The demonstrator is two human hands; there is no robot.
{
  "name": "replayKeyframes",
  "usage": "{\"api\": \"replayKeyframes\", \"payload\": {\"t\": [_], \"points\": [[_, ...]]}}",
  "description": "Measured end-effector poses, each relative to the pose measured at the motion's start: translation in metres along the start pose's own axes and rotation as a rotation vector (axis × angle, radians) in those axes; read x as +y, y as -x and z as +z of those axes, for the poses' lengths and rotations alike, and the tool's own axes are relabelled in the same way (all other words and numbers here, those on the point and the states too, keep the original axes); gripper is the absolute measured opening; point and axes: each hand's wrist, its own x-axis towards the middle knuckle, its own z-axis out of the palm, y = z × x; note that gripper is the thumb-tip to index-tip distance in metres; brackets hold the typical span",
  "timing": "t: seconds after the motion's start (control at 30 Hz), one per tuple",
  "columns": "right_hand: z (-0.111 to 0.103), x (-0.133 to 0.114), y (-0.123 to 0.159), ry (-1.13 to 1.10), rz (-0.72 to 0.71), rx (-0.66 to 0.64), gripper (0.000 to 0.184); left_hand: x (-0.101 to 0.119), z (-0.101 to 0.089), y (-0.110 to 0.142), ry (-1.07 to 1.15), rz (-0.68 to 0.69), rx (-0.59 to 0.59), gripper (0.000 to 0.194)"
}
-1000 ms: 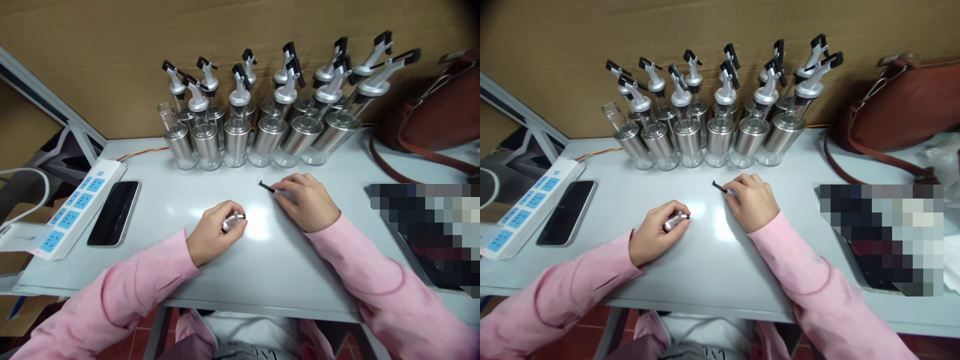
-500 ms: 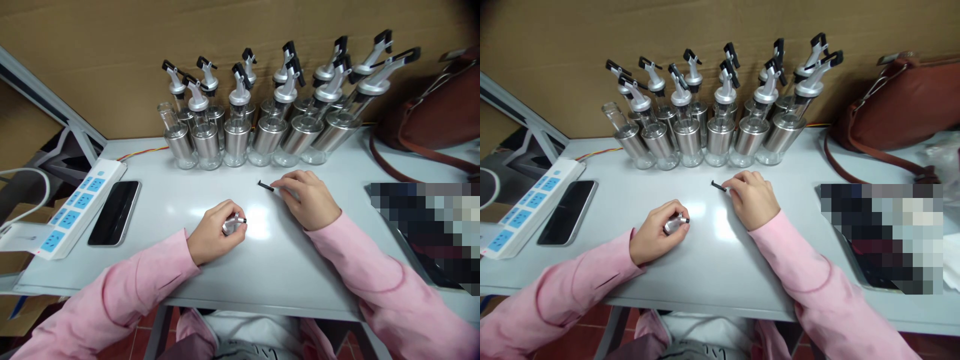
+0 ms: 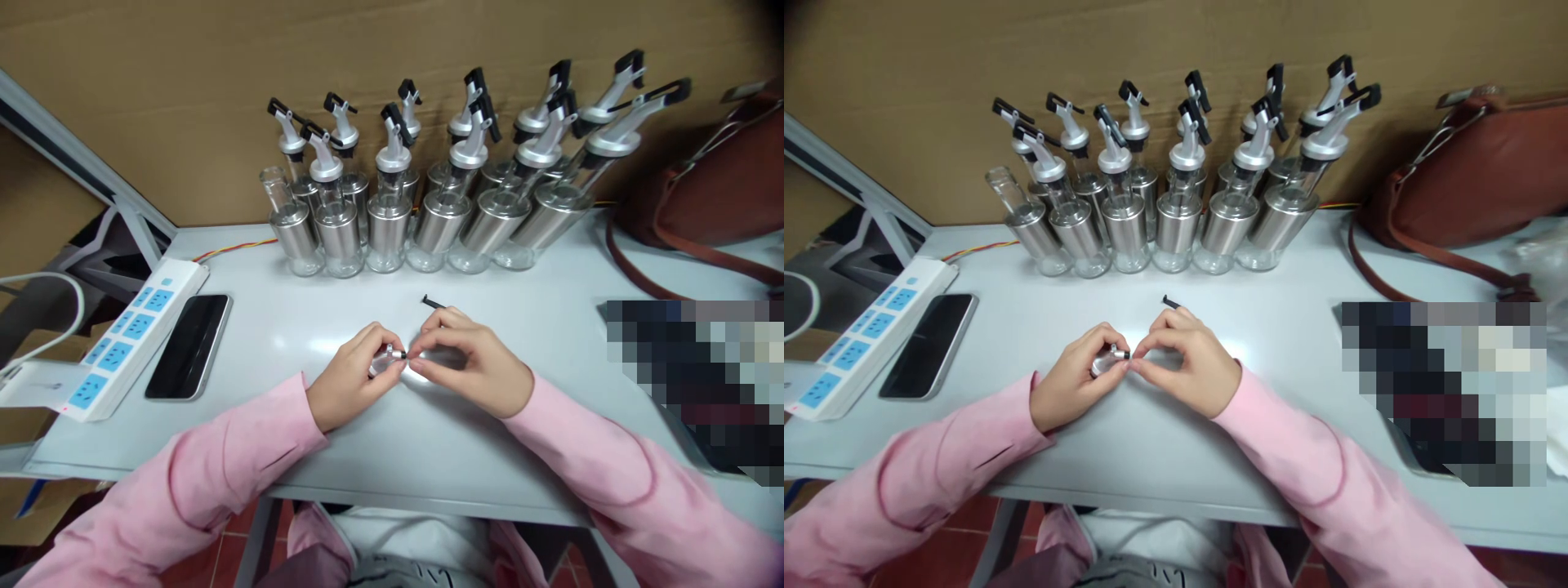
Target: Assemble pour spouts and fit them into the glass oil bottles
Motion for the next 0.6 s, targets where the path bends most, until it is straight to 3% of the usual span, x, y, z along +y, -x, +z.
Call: {"api": "replayKeyframes", "payload": {"t": [0.3,0.6], "points": [[0.0057,-0.0027,0.0014,-0.052,0.037,-0.033,0.012,-0.0018,0.0020,0.0010,0.019,0.029,-0.033,0.008],[0.0111,-0.0043,0.0042,0.062,0.046,-0.150,0.015,-0.0042,0.0033,0.0021,0.032,0.018,-0.042,0.018]]}}
